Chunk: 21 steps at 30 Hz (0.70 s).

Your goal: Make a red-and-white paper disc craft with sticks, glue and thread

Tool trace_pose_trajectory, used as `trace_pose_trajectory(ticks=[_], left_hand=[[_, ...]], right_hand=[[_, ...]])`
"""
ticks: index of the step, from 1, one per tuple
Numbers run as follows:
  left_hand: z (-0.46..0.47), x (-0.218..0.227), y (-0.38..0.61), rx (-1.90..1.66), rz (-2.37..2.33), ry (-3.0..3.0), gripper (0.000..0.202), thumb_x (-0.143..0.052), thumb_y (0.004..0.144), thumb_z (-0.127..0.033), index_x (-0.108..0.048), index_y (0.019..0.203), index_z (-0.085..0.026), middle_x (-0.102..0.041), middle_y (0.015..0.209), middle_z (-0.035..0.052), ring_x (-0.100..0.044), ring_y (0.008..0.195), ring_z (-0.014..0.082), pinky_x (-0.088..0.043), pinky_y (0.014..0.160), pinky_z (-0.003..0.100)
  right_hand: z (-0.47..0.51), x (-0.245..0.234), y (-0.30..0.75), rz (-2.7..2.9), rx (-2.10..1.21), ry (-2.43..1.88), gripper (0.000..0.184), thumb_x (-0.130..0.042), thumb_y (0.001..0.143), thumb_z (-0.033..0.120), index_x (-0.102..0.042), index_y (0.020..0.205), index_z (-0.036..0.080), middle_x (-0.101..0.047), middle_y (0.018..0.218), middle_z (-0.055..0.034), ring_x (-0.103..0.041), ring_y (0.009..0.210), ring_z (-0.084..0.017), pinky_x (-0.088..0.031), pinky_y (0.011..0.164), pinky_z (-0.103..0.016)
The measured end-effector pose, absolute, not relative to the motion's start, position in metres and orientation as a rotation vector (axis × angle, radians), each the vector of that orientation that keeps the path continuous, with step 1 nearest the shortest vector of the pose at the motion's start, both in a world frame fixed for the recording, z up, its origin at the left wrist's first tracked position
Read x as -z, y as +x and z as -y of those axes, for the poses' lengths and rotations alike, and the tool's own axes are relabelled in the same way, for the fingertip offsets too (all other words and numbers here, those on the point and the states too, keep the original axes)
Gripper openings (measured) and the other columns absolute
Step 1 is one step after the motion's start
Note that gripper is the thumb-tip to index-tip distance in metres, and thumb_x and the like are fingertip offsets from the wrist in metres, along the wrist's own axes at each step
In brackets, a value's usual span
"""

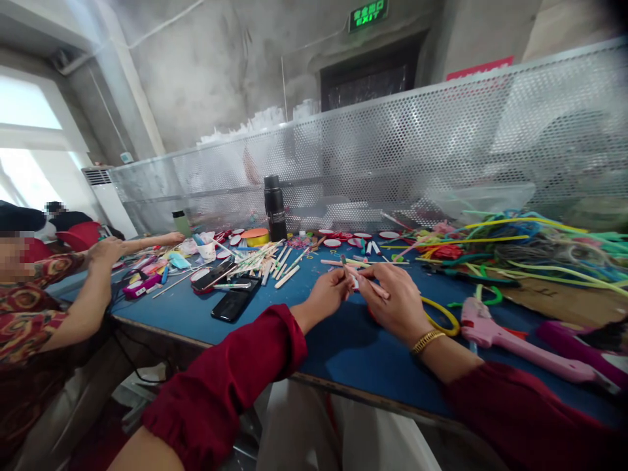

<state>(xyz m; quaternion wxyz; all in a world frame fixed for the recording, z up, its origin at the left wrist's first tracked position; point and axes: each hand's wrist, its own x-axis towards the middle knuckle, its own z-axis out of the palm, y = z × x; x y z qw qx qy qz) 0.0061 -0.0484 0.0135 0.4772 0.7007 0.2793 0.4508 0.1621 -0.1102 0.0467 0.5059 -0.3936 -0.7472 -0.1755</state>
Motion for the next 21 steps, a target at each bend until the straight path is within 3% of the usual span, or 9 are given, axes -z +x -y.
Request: trace_pose_trajectory(ticks=[9, 21], left_hand=[[0.0440, -0.0096, 0.0048, -1.068, -0.718, 1.750, 0.027, -0.055, 0.094, -0.038, -0.052, 0.078, -0.017, -0.048, 0.060, -0.0036, -0.041, 0.054, 0.0094, -0.033, 0.056, 0.024], [0.0485, -0.0162, 0.0043, -1.102, -0.758, 1.783, 0.033, -0.054, 0.095, -0.045, -0.051, 0.076, -0.017, -0.047, 0.058, -0.0039, -0.039, 0.052, 0.0090, -0.030, 0.054, 0.024]], right_hand=[[0.1061, -0.0452, 0.1650, 1.857, 0.400, -0.972, 0.018, -0.058, 0.098, 0.034, -0.067, 0.087, 0.022, -0.071, 0.081, -0.0046, -0.065, 0.079, -0.024, -0.044, 0.076, -0.036], [0.1081, -0.0446, 0.1633, 1.811, 0.439, -1.022, 0.017, -0.057, 0.096, 0.031, -0.064, 0.084, 0.022, -0.071, 0.080, -0.0056, -0.065, 0.080, -0.024, -0.043, 0.076, -0.037]])
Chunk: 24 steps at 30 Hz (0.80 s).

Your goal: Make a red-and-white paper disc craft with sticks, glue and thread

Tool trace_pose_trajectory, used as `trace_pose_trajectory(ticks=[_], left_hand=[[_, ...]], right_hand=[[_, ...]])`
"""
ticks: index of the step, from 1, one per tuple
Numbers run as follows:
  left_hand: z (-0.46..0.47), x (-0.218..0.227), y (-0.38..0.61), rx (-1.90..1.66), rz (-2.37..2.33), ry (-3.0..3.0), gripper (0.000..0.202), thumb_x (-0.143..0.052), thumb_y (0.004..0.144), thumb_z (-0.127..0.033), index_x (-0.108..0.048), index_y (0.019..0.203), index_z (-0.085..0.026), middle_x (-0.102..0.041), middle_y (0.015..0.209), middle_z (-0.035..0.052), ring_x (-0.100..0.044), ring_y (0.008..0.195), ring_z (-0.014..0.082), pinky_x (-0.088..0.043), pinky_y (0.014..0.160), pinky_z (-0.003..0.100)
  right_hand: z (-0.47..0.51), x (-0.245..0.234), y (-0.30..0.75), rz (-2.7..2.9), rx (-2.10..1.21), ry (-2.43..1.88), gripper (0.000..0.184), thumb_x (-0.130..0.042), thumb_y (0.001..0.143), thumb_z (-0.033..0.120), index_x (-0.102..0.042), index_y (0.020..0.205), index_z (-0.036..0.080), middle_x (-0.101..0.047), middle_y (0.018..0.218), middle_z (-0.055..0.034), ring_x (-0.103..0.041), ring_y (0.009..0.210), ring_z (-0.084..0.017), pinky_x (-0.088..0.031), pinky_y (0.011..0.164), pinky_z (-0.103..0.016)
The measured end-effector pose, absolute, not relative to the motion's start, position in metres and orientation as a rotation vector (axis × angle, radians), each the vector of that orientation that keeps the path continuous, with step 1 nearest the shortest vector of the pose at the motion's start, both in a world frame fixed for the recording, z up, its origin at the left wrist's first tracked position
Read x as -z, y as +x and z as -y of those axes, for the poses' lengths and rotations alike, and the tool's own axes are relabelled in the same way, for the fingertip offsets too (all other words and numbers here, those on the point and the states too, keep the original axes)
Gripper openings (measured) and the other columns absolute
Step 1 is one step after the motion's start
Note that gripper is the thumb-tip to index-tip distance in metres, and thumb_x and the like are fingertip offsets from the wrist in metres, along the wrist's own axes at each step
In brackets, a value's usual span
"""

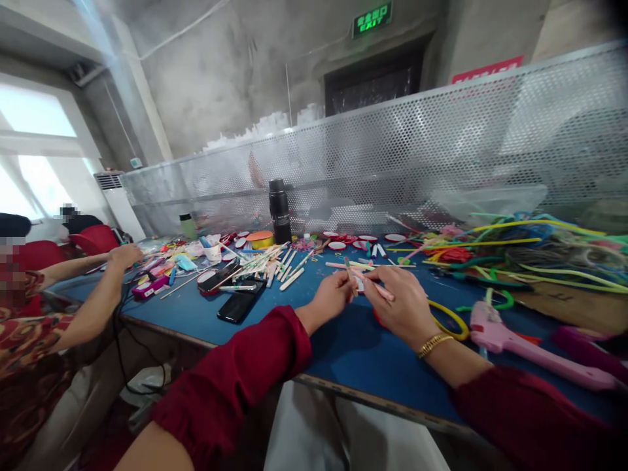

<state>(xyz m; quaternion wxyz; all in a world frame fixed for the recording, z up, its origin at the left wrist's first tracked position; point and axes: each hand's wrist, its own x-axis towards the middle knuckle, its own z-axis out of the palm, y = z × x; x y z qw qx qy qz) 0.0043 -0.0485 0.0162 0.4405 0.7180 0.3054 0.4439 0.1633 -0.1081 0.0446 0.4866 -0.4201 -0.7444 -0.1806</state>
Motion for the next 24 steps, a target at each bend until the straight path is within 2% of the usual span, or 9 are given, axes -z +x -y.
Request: trace_pose_trajectory(ticks=[8, 24], left_hand=[[0.0507, -0.0159, 0.0051, -1.074, -0.739, 1.753, 0.037, -0.056, 0.093, -0.051, -0.051, 0.076, -0.018, -0.047, 0.059, -0.0036, -0.040, 0.053, 0.0092, -0.030, 0.054, 0.025], [0.0479, -0.0133, 0.0047, -1.126, -0.680, 1.754, 0.039, -0.057, 0.090, -0.054, -0.052, 0.079, -0.017, -0.048, 0.061, -0.0037, -0.039, 0.053, 0.0092, -0.030, 0.054, 0.025]], right_hand=[[0.1105, -0.0469, 0.1627, 1.798, 0.395, -1.016, 0.017, -0.056, 0.096, 0.032, -0.065, 0.084, 0.023, -0.072, 0.081, -0.0059, -0.065, 0.080, -0.024, -0.043, 0.076, -0.037], [0.1109, -0.0467, 0.1624, 1.777, 0.434, -1.027, 0.017, -0.055, 0.096, 0.031, -0.062, 0.083, 0.023, -0.070, 0.078, -0.0052, -0.062, 0.078, -0.023, -0.041, 0.075, -0.036]])
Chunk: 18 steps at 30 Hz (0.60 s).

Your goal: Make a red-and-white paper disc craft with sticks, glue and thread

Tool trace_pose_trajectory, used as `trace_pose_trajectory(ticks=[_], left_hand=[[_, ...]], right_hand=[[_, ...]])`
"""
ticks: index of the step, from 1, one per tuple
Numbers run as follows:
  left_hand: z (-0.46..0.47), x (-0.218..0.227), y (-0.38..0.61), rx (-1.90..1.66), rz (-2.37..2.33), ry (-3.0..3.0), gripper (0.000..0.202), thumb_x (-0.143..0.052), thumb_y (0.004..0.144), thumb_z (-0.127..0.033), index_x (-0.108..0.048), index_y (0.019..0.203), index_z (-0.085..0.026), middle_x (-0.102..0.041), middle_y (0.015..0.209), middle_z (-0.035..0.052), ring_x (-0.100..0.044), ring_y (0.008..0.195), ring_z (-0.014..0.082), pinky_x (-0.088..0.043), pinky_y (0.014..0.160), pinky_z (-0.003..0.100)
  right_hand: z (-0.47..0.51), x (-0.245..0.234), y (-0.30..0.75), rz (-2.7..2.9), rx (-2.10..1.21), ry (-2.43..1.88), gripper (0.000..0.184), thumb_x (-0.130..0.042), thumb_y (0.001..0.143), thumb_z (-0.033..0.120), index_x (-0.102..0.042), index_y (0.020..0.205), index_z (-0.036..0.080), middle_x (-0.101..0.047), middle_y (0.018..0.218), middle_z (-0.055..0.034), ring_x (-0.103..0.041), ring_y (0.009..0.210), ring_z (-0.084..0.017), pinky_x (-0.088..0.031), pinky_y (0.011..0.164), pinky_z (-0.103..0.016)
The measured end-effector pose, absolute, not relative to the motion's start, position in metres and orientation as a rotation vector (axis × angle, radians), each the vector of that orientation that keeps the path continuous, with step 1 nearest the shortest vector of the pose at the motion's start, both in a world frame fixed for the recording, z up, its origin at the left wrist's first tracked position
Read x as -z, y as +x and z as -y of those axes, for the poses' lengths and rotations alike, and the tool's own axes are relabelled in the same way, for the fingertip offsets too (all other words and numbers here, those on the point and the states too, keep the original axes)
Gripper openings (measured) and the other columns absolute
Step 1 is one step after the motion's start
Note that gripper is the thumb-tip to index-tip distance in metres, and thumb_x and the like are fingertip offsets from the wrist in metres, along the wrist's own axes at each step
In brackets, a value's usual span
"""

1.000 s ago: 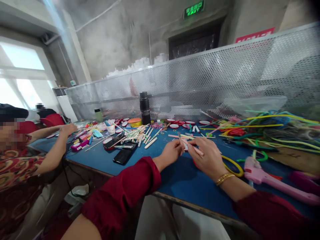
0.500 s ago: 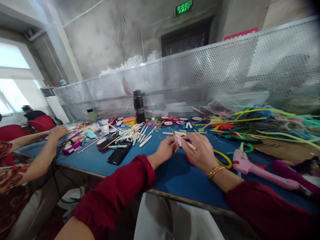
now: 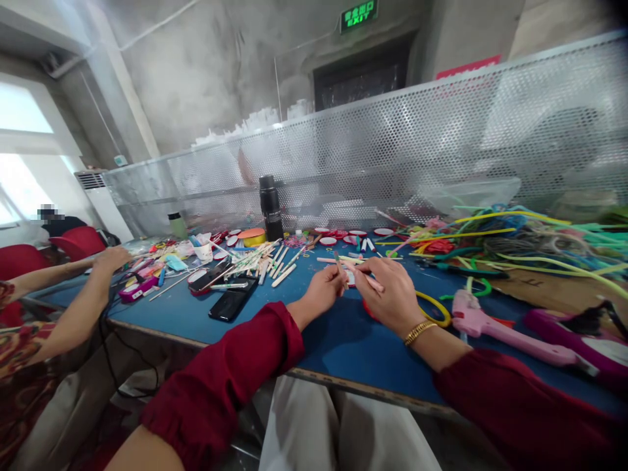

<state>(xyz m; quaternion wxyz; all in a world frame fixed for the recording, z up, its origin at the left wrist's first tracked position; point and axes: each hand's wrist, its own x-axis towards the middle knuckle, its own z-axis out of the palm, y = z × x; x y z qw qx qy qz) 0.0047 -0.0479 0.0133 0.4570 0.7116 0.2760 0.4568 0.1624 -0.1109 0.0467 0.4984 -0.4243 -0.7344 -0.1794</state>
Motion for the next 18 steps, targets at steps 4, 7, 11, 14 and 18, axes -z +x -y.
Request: trace_pose_trajectory(ticks=[4, 7, 11, 14, 18], left_hand=[[0.0474, -0.0125, 0.0043, -1.125, -0.673, 1.754, 0.042, -0.058, 0.089, -0.058, -0.051, 0.078, -0.018, -0.047, 0.060, -0.0040, -0.039, 0.054, 0.0090, -0.030, 0.055, 0.024], [0.0492, -0.0146, 0.0037, -1.107, -0.699, 1.780, 0.044, -0.057, 0.089, -0.060, -0.050, 0.076, -0.018, -0.047, 0.059, -0.0034, -0.039, 0.054, 0.0094, -0.030, 0.056, 0.025], [0.0534, -0.0193, 0.0035, -1.119, -0.711, 1.765, 0.044, -0.058, 0.088, -0.060, -0.053, 0.080, -0.017, -0.047, 0.059, -0.0032, -0.040, 0.055, 0.0101, -0.030, 0.055, 0.025], [0.0546, -0.0205, 0.0037, -1.123, -0.691, 1.755, 0.044, -0.059, 0.088, -0.061, -0.055, 0.083, -0.017, -0.047, 0.060, -0.0035, -0.039, 0.055, 0.0099, -0.029, 0.054, 0.025], [0.0529, -0.0190, 0.0036, -1.110, -0.671, 1.760, 0.042, -0.058, 0.088, -0.059, -0.053, 0.081, -0.017, -0.047, 0.060, -0.0039, -0.038, 0.053, 0.0093, -0.028, 0.052, 0.025]], right_hand=[[0.1109, -0.0462, 0.1621, 1.774, 0.436, -1.006, 0.015, -0.057, 0.096, 0.031, -0.063, 0.085, 0.023, -0.071, 0.080, -0.0051, -0.063, 0.080, -0.024, -0.042, 0.078, -0.037], [0.1111, -0.0464, 0.1617, 1.783, 0.428, -1.011, 0.014, -0.057, 0.096, 0.031, -0.064, 0.085, 0.023, -0.071, 0.081, -0.0048, -0.063, 0.080, -0.024, -0.042, 0.078, -0.037], [0.1117, -0.0468, 0.1613, 1.790, 0.419, -1.026, 0.015, -0.057, 0.095, 0.030, -0.063, 0.083, 0.023, -0.071, 0.080, -0.0049, -0.063, 0.080, -0.024, -0.042, 0.078, -0.037], [0.1120, -0.0470, 0.1611, 1.791, 0.428, -1.031, 0.015, -0.056, 0.095, 0.030, -0.063, 0.083, 0.023, -0.070, 0.080, -0.0049, -0.062, 0.080, -0.024, -0.042, 0.078, -0.037], [0.1122, -0.0474, 0.1608, 1.792, 0.429, -1.028, 0.014, -0.056, 0.095, 0.030, -0.063, 0.085, 0.023, -0.070, 0.079, -0.0050, -0.062, 0.079, -0.024, -0.042, 0.078, -0.038]])
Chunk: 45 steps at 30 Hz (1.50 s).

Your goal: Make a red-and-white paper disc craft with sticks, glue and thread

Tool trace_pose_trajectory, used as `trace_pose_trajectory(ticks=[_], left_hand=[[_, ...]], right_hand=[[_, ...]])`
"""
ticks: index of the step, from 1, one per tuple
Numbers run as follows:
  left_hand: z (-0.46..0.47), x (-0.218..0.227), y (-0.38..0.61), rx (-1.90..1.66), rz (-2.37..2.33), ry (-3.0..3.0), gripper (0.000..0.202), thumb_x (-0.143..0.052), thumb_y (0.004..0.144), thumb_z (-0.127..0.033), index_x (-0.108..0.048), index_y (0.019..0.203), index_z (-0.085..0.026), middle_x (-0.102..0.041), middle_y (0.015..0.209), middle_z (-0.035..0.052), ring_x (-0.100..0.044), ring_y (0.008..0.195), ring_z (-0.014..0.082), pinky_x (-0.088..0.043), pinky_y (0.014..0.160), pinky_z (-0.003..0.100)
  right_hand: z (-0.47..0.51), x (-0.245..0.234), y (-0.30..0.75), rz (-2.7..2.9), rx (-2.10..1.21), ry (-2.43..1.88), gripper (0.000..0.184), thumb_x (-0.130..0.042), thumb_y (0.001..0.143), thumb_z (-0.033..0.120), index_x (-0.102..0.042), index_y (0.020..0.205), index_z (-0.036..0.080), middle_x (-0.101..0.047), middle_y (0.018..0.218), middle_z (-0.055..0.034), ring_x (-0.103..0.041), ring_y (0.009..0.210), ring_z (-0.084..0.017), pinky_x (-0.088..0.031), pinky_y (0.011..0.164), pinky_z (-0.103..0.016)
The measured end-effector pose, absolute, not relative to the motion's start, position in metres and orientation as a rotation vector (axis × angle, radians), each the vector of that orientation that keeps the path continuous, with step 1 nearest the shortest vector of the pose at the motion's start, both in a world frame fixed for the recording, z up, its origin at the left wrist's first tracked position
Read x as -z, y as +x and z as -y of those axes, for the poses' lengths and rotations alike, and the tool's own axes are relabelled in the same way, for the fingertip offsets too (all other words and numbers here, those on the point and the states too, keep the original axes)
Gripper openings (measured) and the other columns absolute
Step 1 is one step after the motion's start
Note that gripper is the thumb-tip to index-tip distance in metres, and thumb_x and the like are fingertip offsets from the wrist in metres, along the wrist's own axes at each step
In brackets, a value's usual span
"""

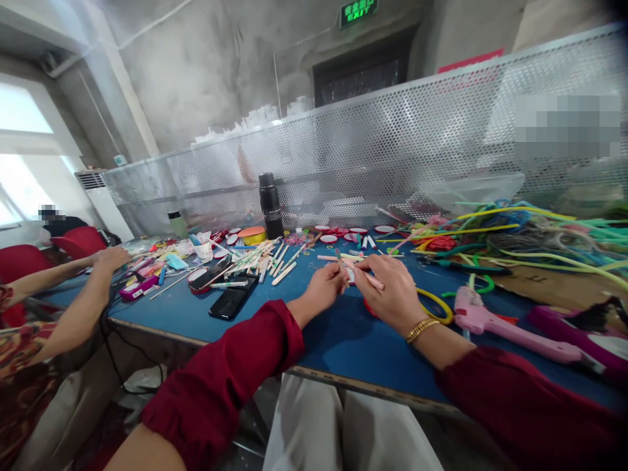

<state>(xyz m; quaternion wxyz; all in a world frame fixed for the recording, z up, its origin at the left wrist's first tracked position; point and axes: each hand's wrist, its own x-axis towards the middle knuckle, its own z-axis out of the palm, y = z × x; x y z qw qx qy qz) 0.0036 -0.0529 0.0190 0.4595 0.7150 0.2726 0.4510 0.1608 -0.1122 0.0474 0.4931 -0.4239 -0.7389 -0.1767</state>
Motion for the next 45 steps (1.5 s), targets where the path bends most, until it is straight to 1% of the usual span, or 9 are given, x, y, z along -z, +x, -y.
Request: trace_pose_trajectory(ticks=[4, 14, 20, 25, 31, 38, 45], left_hand=[[0.0504, -0.0172, 0.0031, -1.131, -0.678, 1.784, 0.039, -0.057, 0.090, -0.055, -0.052, 0.081, -0.018, -0.047, 0.061, -0.0037, -0.039, 0.054, 0.0094, -0.030, 0.054, 0.025], [0.0478, -0.0134, 0.0030, -1.116, -0.679, 1.793, 0.042, -0.053, 0.092, -0.057, -0.050, 0.078, -0.018, -0.047, 0.061, -0.0036, -0.039, 0.054, 0.0094, -0.030, 0.054, 0.025], [0.0500, -0.0168, 0.0020, -1.134, -0.694, 1.802, 0.037, -0.055, 0.092, -0.052, -0.052, 0.080, -0.017, -0.047, 0.062, -0.0036, -0.040, 0.056, 0.0096, -0.031, 0.056, 0.024], [0.0497, -0.0170, 0.0028, -1.139, -0.672, 1.763, 0.037, -0.058, 0.091, -0.052, -0.053, 0.080, -0.017, -0.047, 0.061, -0.0040, -0.038, 0.055, 0.0095, -0.030, 0.055, 0.024], [0.0490, -0.0169, 0.0037, -1.131, -0.708, 1.779, 0.032, -0.054, 0.094, -0.046, -0.053, 0.080, -0.017, -0.047, 0.061, -0.0035, -0.040, 0.055, 0.0098, -0.031, 0.055, 0.025], [0.0482, -0.0168, 0.0037, -1.112, -0.748, 1.799, 0.033, -0.052, 0.095, -0.045, -0.050, 0.077, -0.018, -0.047, 0.060, -0.0034, -0.039, 0.054, 0.0097, -0.030, 0.055, 0.025], [0.0485, -0.0170, 0.0036, -1.127, -0.724, 1.792, 0.033, -0.054, 0.094, -0.047, -0.052, 0.079, -0.017, -0.047, 0.060, -0.0033, -0.039, 0.054, 0.0097, -0.030, 0.054, 0.025]], right_hand=[[0.1124, -0.0474, 0.1605, 1.806, 0.412, -1.026, 0.016, -0.056, 0.096, 0.031, -0.063, 0.084, 0.023, -0.070, 0.080, -0.0051, -0.062, 0.080, -0.024, -0.042, 0.078, -0.038], [0.1125, -0.0476, 0.1604, 1.806, 0.401, -0.997, 0.017, -0.056, 0.096, 0.032, -0.064, 0.084, 0.024, -0.071, 0.081, -0.0056, -0.063, 0.080, -0.024, -0.042, 0.078, -0.038], [0.1128, -0.0476, 0.1600, 1.817, 0.392, -0.984, 0.016, -0.057, 0.096, 0.031, -0.064, 0.084, 0.023, -0.071, 0.082, -0.0053, -0.063, 0.081, -0.024, -0.043, 0.079, -0.038], [0.1131, -0.0472, 0.1600, 1.809, 0.408, -0.997, 0.018, -0.056, 0.097, 0.032, -0.065, 0.085, 0.023, -0.071, 0.081, -0.0054, -0.062, 0.080, -0.024, -0.043, 0.078, -0.038], [0.1130, -0.0479, 0.1601, 1.816, 0.406, -0.979, 0.017, -0.058, 0.096, 0.031, -0.066, 0.084, 0.022, -0.071, 0.081, -0.0050, -0.063, 0.080, -0.024, -0.043, 0.079, -0.037], [0.1107, -0.0471, 0.1612, 1.808, 0.433, -0.951, 0.017, -0.059, 0.096, 0.031, -0.066, 0.084, 0.022, -0.071, 0.081, -0.0047, -0.063, 0.079, -0.023, -0.044, 0.078, -0.036], [0.1110, -0.0464, 0.1621, 1.814, 0.442, -0.973, 0.019, -0.058, 0.097, 0.032, -0.065, 0.084, 0.022, -0.071, 0.081, -0.0051, -0.063, 0.079, -0.024, -0.043, 0.077, -0.037]])
